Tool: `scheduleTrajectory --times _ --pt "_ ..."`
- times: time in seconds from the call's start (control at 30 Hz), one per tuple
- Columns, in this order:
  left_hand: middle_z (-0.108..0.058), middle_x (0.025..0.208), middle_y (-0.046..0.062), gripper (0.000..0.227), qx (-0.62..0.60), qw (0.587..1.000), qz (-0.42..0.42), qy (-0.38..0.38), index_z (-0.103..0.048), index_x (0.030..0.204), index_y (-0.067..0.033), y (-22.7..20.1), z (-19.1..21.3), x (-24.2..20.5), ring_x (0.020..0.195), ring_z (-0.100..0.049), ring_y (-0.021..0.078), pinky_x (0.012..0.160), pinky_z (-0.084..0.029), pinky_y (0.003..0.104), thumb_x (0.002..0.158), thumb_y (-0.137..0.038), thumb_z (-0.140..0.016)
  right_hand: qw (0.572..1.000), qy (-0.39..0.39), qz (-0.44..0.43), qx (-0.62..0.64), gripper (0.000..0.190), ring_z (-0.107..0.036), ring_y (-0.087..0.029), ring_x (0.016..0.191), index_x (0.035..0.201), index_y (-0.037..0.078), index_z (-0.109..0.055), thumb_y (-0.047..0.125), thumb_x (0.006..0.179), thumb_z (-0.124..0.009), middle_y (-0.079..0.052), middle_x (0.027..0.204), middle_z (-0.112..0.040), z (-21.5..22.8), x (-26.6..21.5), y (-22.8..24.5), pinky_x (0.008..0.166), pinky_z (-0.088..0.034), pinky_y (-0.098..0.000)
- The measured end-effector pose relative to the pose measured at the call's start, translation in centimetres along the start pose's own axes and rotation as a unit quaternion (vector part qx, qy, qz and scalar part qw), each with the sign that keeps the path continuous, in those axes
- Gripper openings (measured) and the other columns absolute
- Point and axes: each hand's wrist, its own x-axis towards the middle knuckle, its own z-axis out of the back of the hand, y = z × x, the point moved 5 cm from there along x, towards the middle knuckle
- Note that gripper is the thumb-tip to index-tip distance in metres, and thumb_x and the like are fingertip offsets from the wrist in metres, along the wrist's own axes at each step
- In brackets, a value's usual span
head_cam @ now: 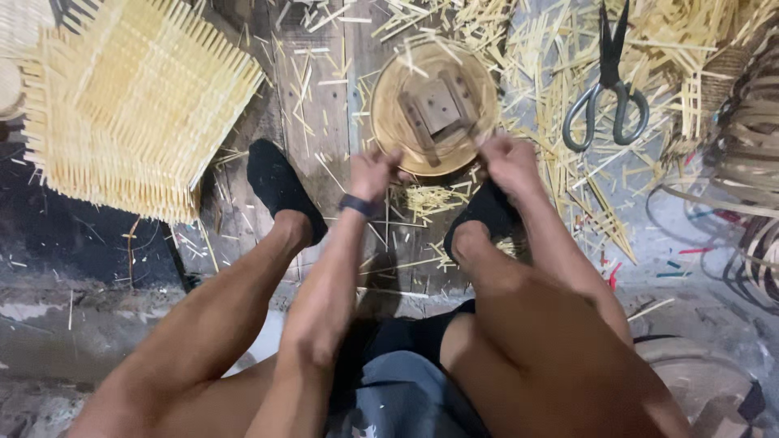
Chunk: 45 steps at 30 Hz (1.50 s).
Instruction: The person sits on the floor and repeatedly places a woven mat into a circular wooden mold. They use shears to trim the excess bamboo strips around the edge of the mold, then remove the finished circular piece and set it aside. The process is repeated with new mats throughout the clip.
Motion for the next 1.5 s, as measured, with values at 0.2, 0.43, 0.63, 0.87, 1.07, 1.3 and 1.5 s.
scheduleTrajectory --times 0.2,0.43,0.63,0.87,1.07,1.3,1.5 --pt "-0.073 0.108 0.015 0.039 0.243 0.896 -0.367 0.052 -0.067 0.135 -0.0044 -13.3 -2.7 -5.1 0.094 -0.067 0.0246 0.084 -0.058 0.036 0.102 -0.024 -0.073 0.983 0.099 0.06 0.142 0.095 -0.066 -0.024 0.116 0.149 0.01 -0.023 0.032 0.077 -0.081 -0.018 0.131 -0.058 -1.4 -2.7 8.8 0.092 -0.06 -0.0348" --pt "-0.073 0.127 0.015 0.049 0.228 0.9 -0.368 -0.053 -0.059 0.145 -0.0113 -14.9 -7.4 -6.0 0.109 -0.077 0.0288 0.093 -0.06 0.037 0.109 -0.044 -0.051 0.935 0.136 0.037 0.324 0.056 -0.069 -0.023 0.106 0.13 0.003 -0.06 0.029 0.085 -0.082 -0.008 0.115 -0.069 -4.5 -2.9 9.8 0.094 -0.059 -0.0462" --pt "-0.077 0.115 0.016 0.048 0.281 0.852 -0.436 -0.074 -0.069 0.135 -0.013 -17.1 -7.8 -3.3 0.097 -0.079 0.0226 0.081 -0.065 0.033 0.112 -0.049 -0.047 0.93 0.129 0.029 0.344 0.056 -0.07 -0.022 0.1 0.125 0.008 -0.06 0.034 0.079 -0.08 -0.006 0.11 -0.07 -5.1 -1.3 8.9 0.084 -0.062 -0.0457" --pt "-0.081 0.097 0.011 0.046 0.265 0.853 -0.45 -0.014 -0.076 0.121 -0.01 -19.1 -7.0 -2.3 0.079 -0.078 0.0176 0.069 -0.062 0.032 0.108 -0.049 -0.054 0.915 0.129 0.016 0.382 0.059 -0.069 -0.023 0.104 0.125 0.001 -0.062 0.034 0.081 -0.082 -0.009 0.111 -0.07 -6.2 -0.7 7.1 0.084 -0.063 -0.0444" --pt "-0.079 0.097 0.018 0.049 0.242 0.88 -0.406 -0.041 -0.079 0.116 -0.0068 -17.1 -4.9 0.5 0.083 -0.077 0.0227 0.074 -0.061 0.037 0.108 -0.05 -0.057 0.923 0.116 0.051 0.362 0.066 -0.066 -0.025 0.107 0.13 0.006 -0.056 0.037 0.078 -0.08 -0.011 0.118 -0.064 -5.5 -1.6 8.0 0.089 -0.057 -0.0517" --pt "-0.08 0.091 0.013 0.061 0.302 0.892 -0.312 -0.124 -0.079 0.114 -0.0065 -12.8 3.8 9.0 0.079 -0.078 0.0164 0.068 -0.063 0.033 0.102 -0.062 -0.055 0.792 0.243 0.161 0.537 0.103 -0.047 -0.034 0.149 0.162 0.011 -0.033 0.065 0.084 -0.073 -0.012 0.16 -0.047 1.2 -6.6 6.6 0.125 -0.04 -0.0563" --pt "-0.083 0.097 0.012 0.054 0.216 0.932 -0.183 -0.228 -0.074 0.127 -0.0087 -10.8 8.0 14.1 0.075 -0.071 0.0215 0.061 -0.058 0.034 0.099 -0.052 -0.061 0.842 0.137 0.131 0.505 0.093 -0.055 -0.031 0.142 0.158 0.005 -0.041 0.057 0.088 -0.073 -0.012 0.152 -0.055 4.9 -5.4 0.9 0.126 -0.042 -0.0517"
